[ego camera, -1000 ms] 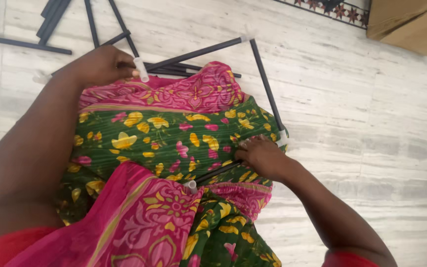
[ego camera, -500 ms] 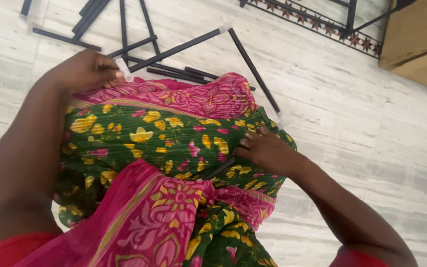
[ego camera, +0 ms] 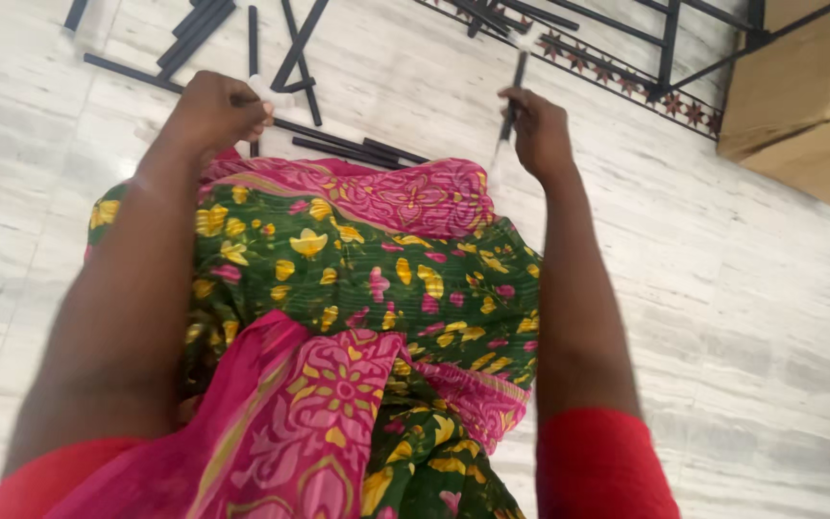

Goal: The person is assembling metal frames by connecting black metal rods with white plastic connectors. They pick up rods and connectors from the floor, align them, and push them together to form frame structures.

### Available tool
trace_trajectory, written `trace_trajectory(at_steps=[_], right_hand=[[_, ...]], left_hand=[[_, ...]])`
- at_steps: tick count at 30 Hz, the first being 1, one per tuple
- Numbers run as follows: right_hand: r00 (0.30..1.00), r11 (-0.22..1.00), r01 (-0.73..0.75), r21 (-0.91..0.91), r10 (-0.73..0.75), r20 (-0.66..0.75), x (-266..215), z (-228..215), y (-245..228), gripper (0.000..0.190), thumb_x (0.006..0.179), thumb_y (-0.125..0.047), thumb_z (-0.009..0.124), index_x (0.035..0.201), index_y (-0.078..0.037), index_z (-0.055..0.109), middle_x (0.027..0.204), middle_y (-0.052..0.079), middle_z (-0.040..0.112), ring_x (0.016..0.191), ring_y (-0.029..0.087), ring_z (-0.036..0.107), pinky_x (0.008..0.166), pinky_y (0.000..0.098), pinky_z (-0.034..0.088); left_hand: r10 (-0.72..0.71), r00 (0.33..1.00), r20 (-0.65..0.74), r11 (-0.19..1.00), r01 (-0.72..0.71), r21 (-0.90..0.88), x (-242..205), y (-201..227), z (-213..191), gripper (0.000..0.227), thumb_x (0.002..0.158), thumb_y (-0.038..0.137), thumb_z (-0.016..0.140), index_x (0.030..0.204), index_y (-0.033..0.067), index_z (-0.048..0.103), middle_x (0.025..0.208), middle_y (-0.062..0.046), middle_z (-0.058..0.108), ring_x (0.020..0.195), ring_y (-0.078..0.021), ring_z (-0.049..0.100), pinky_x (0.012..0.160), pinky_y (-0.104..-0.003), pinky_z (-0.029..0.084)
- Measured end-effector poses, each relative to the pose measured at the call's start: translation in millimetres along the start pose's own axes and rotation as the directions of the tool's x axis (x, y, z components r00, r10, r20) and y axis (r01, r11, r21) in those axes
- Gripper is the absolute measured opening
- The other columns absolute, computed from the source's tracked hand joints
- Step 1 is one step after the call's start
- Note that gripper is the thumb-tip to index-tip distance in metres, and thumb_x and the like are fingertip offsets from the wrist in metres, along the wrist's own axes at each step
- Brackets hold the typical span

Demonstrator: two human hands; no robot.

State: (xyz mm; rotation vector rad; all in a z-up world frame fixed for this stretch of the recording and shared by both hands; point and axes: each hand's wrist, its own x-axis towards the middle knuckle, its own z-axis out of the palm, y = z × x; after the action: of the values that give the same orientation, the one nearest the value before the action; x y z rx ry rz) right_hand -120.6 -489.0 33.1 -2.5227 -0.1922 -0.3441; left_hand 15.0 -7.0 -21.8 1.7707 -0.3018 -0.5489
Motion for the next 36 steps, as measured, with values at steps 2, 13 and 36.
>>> trace_trajectory(at_steps=[2,13,36], right_hand=[[0.997,0.973,-0.079,0.217,0.077,0.02,14,34,37,0.058,0.083,0.011,0.037,0.127,-0.008,0.069,0.1,0.014,0.076,0.095,0.027,0.076,0.086,0.0376,0.061],[0.79,0.769,-0.607,0.202,0.556,0.257,49,171,101,0.058,0.088,-0.019,0.065,0.145,-0.015,0.059,0.112,0.018,0.074,0.09,0.028,0.072,0.082,0.0351,0.057],[0.882,0.858,-0.463,0.224,0.471,0.019,-20,196,162,0.08,0.084,0.013,0.045,0.16,-0.011,0.037,0.154,0.025,0.048,0.136,0.042,0.055,0.105,0.0476,0.054]], left_hand=[[-0.072,0.997,-0.011,0.997,0.072,0.033,20,-21,-4,0.027,0.096,0.016,0.076,0.097,-0.0106,0.072,0.084,-0.013,0.074,0.072,-0.0149,0.071,0.065,-0.03,0.059],[-0.374,0.906,-0.2,0.782,0.424,0.458,83,-86,28,0.075,0.07,0.009,0.087,0.138,0.0171,0.058,0.102,-0.017,0.075,0.087,-0.0306,0.077,0.074,-0.042,0.061],[-0.431,0.886,-0.17,0.867,0.354,-0.351,163,-158,87,0.049,0.089,0.005,0.062,0.136,0.0134,0.052,0.11,-0.042,0.06,0.095,-0.0616,0.059,0.06,-0.05,0.044]])
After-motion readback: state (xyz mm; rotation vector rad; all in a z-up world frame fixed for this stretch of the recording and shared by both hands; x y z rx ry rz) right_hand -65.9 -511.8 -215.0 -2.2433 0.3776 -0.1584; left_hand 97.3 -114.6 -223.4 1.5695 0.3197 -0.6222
